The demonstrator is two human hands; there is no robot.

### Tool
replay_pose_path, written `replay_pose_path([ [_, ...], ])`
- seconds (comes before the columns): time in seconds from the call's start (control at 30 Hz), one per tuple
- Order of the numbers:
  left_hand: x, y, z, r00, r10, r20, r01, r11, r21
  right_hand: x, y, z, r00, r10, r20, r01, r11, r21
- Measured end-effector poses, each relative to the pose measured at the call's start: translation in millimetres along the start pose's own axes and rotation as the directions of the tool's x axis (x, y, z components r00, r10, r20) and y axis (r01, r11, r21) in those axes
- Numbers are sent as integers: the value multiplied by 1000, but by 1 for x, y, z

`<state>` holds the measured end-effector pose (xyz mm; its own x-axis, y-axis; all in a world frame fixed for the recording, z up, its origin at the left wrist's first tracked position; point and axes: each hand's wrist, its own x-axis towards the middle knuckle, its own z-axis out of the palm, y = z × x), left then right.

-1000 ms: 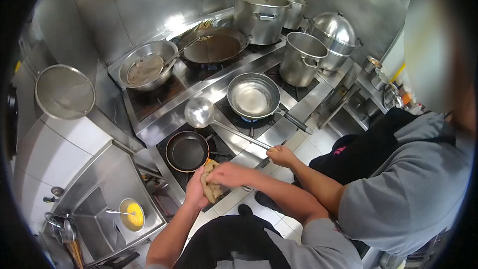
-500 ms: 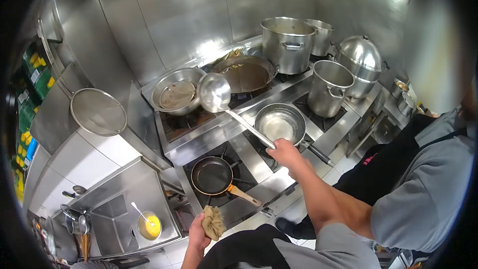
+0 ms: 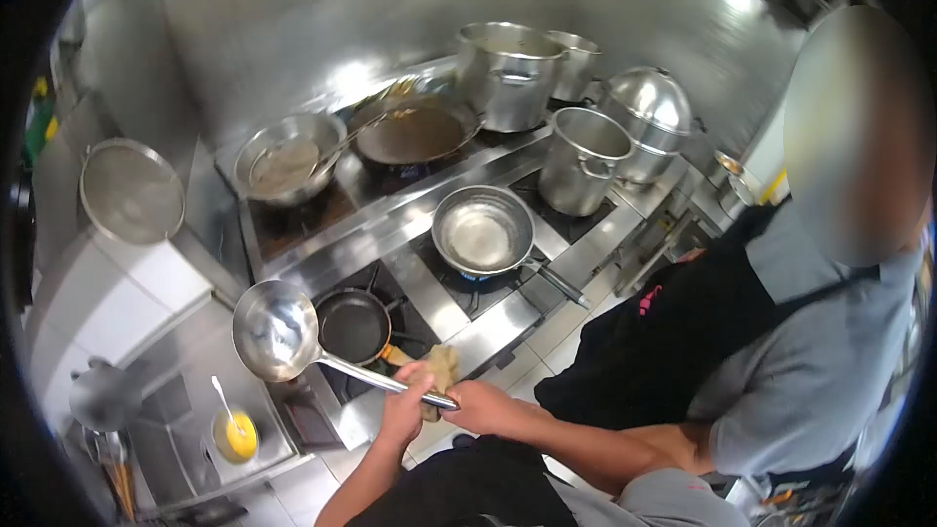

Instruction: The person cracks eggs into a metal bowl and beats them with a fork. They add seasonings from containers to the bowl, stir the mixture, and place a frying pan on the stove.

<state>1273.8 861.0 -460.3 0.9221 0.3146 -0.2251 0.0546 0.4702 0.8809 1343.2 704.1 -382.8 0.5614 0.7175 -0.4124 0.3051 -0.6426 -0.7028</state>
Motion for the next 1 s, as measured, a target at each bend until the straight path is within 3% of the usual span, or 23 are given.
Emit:
replay_pose_path([
  [0.07, -17, 0, 0, 998, -26, -53, 29, 998, 48, -2, 9, 12, 997, -11, 71, 12, 1000, -13],
  [0.17, -48, -19, -19, 961, 260, 90, -272, 946, 176, -10, -1, 21, 968, -74, 238, 75, 997, 5],
  [0.23, -77, -26, -37, 980, 198, 11, -198, 974, 107, -13, -6, 46, 969, -176, 176, 166, 984, 68],
  [0.3, -108, -5, -45, 969, 218, -116, -204, 972, 118, -9, -27, 61, 952, -119, 282, 147, 986, -80],
  [0.33, -119, -1, -55, 957, 240, -161, -213, 963, 165, -5, -36, 70, 947, -161, 278, 215, 960, -176],
  [0.37, -131, 5, -66, 956, 244, -164, -214, 960, 180, -1, -48, 80, 945, -175, 277, 226, 960, -166],
  [0.43, -153, 16, -80, 922, 177, -344, -190, 982, -3, 6, -70, 97, 902, -306, 306, 371, 911, -181],
  [0.47, -165, 21, -90, 885, 282, -371, -287, 957, 43, 9, -76, 110, 873, -390, 294, 454, 870, -194],
  [0.57, -184, 15, -110, 773, 300, -559, -398, 916, -59, 10, -121, 116, 831, -451, 326, 540, 795, -277],
  [0.63, -196, 33, -105, 748, 346, -566, -443, 896, -37, 9, -125, 124, 781, -523, 341, 617, 731, -291],
  [0.67, -198, 46, -88, 745, 377, -551, -535, 830, -156, 9, -124, 123, 726, -588, 356, 685, 665, -299],
  [0.7, -204, 43, -82, 715, 303, -630, -494, 857, -148, 6, -120, 123, 754, -572, 323, 653, 707, -272],
  [0.77, -209, 16, -82, 660, 304, -687, -374, 926, 50, 7, -96, 125, 743, -554, 376, 652, 726, -218],
  [0.8, -212, 3, -82, 705, 268, -657, -301, 951, 65, 10, -80, 130, 742, -517, 427, 632, 752, -186],
  [0.9, -206, -36, -54, 665, 55, -745, -335, 913, -232, 24, -41, 138, 693, -413, 590, 610, 772, -177],
  [0.93, -205, -56, -57, 665, 1, -747, -310, 910, -276, 29, -37, 134, 677, -428, 599, 629, 758, -170],
  [1.0, -200, -85, -48, 648, -33, -761, -311, 901, -304, 29, -24, 128, 626, -268, 732, 561, 807, -184],
])
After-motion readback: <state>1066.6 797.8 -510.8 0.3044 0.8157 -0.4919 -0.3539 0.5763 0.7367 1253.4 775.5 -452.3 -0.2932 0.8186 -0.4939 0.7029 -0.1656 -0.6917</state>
